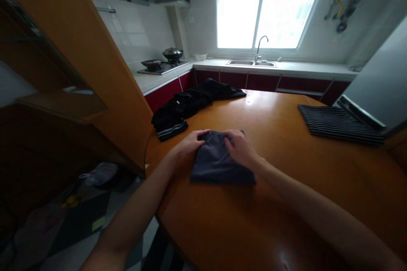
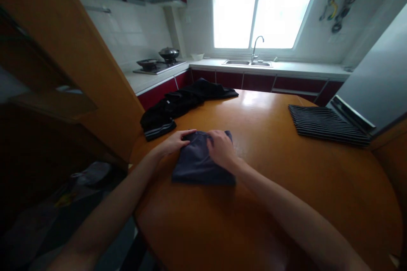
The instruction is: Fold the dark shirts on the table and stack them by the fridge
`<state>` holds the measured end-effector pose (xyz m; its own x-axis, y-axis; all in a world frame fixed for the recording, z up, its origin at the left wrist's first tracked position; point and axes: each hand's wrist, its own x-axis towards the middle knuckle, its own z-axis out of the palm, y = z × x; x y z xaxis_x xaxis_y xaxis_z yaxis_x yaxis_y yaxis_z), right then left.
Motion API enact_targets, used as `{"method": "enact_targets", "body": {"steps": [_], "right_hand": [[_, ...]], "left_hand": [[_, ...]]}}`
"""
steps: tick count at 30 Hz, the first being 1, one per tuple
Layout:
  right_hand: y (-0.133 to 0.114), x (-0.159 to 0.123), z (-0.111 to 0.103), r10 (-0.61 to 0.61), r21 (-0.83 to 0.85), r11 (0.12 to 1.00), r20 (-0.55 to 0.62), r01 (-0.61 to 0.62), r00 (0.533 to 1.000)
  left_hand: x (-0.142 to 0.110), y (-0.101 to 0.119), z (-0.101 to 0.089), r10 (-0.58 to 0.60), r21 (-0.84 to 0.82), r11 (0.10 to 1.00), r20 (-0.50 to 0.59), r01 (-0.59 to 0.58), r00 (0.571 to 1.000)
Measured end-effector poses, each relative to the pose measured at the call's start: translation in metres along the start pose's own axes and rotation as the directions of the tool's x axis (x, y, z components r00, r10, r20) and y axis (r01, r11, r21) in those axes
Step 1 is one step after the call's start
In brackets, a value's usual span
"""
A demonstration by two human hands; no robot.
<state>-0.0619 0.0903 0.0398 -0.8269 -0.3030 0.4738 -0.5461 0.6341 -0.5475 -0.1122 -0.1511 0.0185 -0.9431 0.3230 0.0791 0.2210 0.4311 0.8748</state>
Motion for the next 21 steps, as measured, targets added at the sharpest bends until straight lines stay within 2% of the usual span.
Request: {"method": "enact_targets", "body": {"steps": [1,2,3,6,14,17,21], "right_hand": [[0.022,0.013,-0.006,0.101,0.028,0.995,-0.048,-0.1,0.994],[0.042,0.025,-0.011,0.192,0.086,0.978,-0.037,-0.189,0.981],[0.059,0.035,-0.014,0.264,0.163,0.95,0.031,-0.266,0.964],[0.092,0.05,-0.015,0.274,0.23,0.924,0.16,-0.306,0.948],[0.105,0.049,-0.008,0.155,0.401,0.867,0.348,-0.296,0.925],[0.113,0.051,-0.007,0.168,0.38,0.874,0.35,-0.303,0.922],[0.124,0.05,-0.002,0.118,0.358,0.903,0.322,-0.236,0.939]], "left_hand": [[-0.001,0.001,0.001,-0.008,-0.002,1.0,-0.005,0.008,1.0],[-0.002,0.003,0.001,-0.012,-0.007,1.0,-0.012,0.012,1.0],[-0.003,0.005,0.002,-0.011,-0.013,1.0,-0.014,0.011,1.0],[-0.007,0.009,0.002,-0.006,-0.038,0.999,-0.018,0.005,1.0],[-0.011,0.007,0.001,-0.026,-0.091,0.996,0.01,0.027,1.0],[-0.012,0.007,0.0,-0.033,-0.079,0.996,0.015,0.034,0.999],[-0.013,0.007,0.0,-0.032,-0.098,0.995,0.021,0.034,0.999]]}}
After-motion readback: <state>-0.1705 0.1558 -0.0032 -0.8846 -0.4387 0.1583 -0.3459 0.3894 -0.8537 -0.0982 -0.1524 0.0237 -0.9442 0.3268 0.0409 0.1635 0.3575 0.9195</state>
